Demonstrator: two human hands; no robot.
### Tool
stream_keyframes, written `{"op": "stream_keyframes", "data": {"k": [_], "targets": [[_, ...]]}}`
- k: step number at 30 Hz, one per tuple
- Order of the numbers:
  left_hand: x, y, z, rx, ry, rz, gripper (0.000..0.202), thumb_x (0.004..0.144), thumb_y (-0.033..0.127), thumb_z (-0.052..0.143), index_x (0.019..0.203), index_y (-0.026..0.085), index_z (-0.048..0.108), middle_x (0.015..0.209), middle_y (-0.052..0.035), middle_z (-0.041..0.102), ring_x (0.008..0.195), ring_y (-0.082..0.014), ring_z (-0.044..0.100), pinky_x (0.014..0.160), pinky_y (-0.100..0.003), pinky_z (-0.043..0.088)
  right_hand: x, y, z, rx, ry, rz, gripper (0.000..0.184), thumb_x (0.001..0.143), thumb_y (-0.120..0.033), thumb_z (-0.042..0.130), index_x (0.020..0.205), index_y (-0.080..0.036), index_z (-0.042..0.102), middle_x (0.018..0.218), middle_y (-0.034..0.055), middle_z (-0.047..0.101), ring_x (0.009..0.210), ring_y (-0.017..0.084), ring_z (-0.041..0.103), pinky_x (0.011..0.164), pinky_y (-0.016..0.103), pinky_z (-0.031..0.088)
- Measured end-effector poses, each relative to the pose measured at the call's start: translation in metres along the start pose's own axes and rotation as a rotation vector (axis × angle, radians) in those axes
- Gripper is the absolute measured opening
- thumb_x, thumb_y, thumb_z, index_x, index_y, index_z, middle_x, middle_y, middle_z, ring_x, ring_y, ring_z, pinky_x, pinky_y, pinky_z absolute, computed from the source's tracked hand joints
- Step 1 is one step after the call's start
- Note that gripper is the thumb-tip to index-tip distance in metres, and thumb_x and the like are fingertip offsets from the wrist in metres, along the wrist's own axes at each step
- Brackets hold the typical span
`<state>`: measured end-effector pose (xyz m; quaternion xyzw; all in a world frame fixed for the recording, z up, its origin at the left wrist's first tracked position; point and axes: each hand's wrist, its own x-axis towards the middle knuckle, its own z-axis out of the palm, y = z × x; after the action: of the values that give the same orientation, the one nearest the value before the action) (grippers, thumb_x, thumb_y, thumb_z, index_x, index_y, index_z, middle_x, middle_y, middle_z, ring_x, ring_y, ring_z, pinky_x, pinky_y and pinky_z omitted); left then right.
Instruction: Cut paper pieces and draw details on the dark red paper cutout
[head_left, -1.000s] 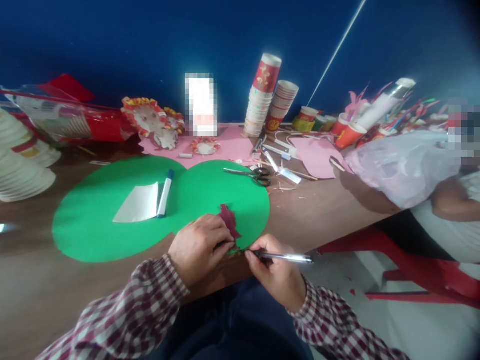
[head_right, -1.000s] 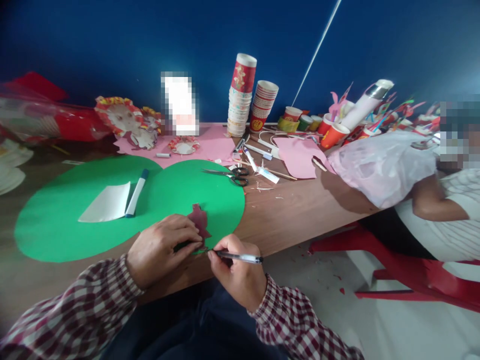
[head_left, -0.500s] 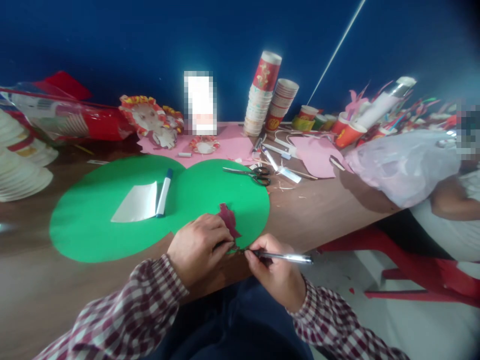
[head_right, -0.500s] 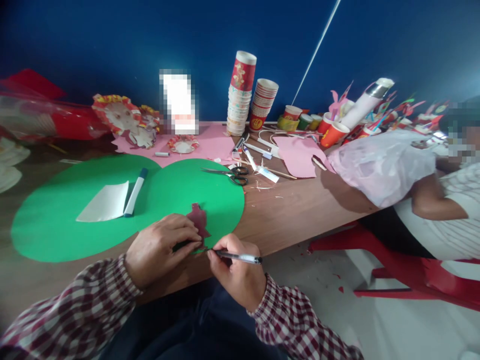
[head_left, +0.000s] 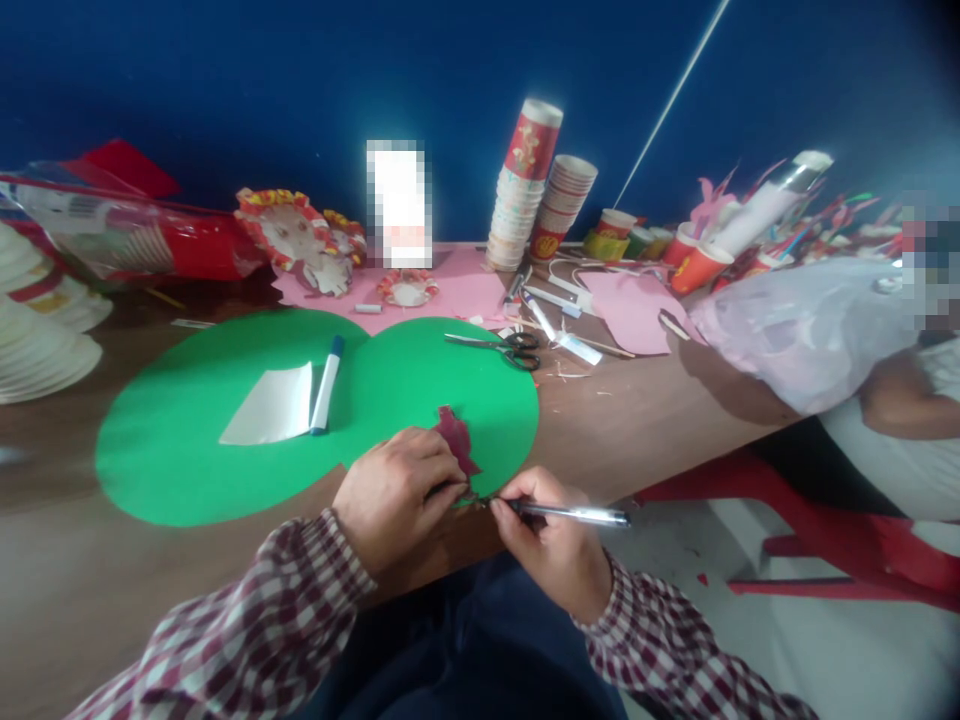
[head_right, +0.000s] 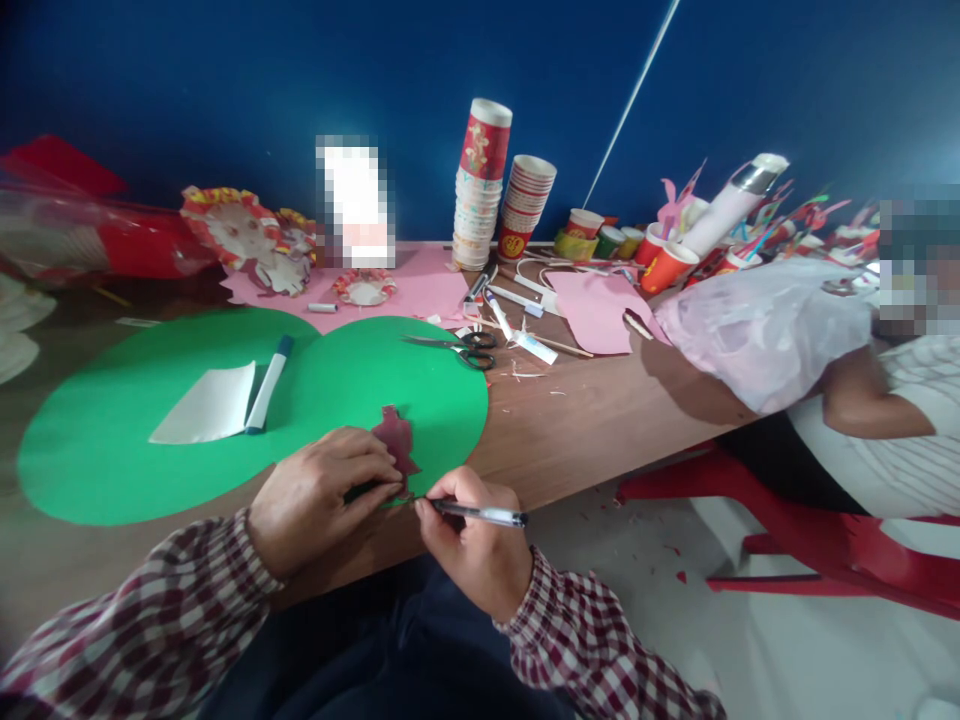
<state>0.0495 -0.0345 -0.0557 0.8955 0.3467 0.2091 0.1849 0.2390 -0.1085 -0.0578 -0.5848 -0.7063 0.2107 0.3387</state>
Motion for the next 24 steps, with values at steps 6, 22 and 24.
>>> {"op": "stream_keyframes", "data": {"k": [6,22,24], "targets": [[-0.0002,0.0004,0.0001,0.005,0.016,0.006,0.015,0.084,0.026,0.054,0.081,0.021,0.068,0.083,-0.0037,0.063,0.083,-0.017,0.055,0.077,-0.033,0.045,0.001,-0.0001,-0.0012,0.005,-0.005,0.012,0.013,0.087,-0.029,0.053,0.078,-0.019,0.052,0.057,-0.0032,0.055,0.049,0.011,0.053,0.049,0.021,0.039],[-0.0002,0.0005,-0.0007,0.0,0.002,0.001,0.015,0.084,0.026,0.054,0.081,0.021,0.068,0.084,-0.0039,0.064,0.083,-0.0177,0.055,0.078,-0.034,0.045,0.0014,-0.0013,-0.0004,0.011,-0.014,0.008,0.014,0.087,-0.029,0.053,0.078,-0.019,0.053,0.059,-0.0022,0.056,0.052,0.011,0.054,0.053,0.022,0.037],[-0.0003,0.0009,-0.0009,-0.004,0.0,-0.004,0.016,0.085,0.026,0.054,0.081,0.021,0.068,0.084,-0.004,0.064,0.083,-0.0176,0.055,0.078,-0.034,0.045,0.0011,-0.0012,-0.0005,0.005,-0.004,0.009,0.014,0.087,-0.029,0.053,0.078,-0.018,0.053,0.059,-0.0023,0.056,0.052,0.011,0.054,0.053,0.022,0.037]]}}
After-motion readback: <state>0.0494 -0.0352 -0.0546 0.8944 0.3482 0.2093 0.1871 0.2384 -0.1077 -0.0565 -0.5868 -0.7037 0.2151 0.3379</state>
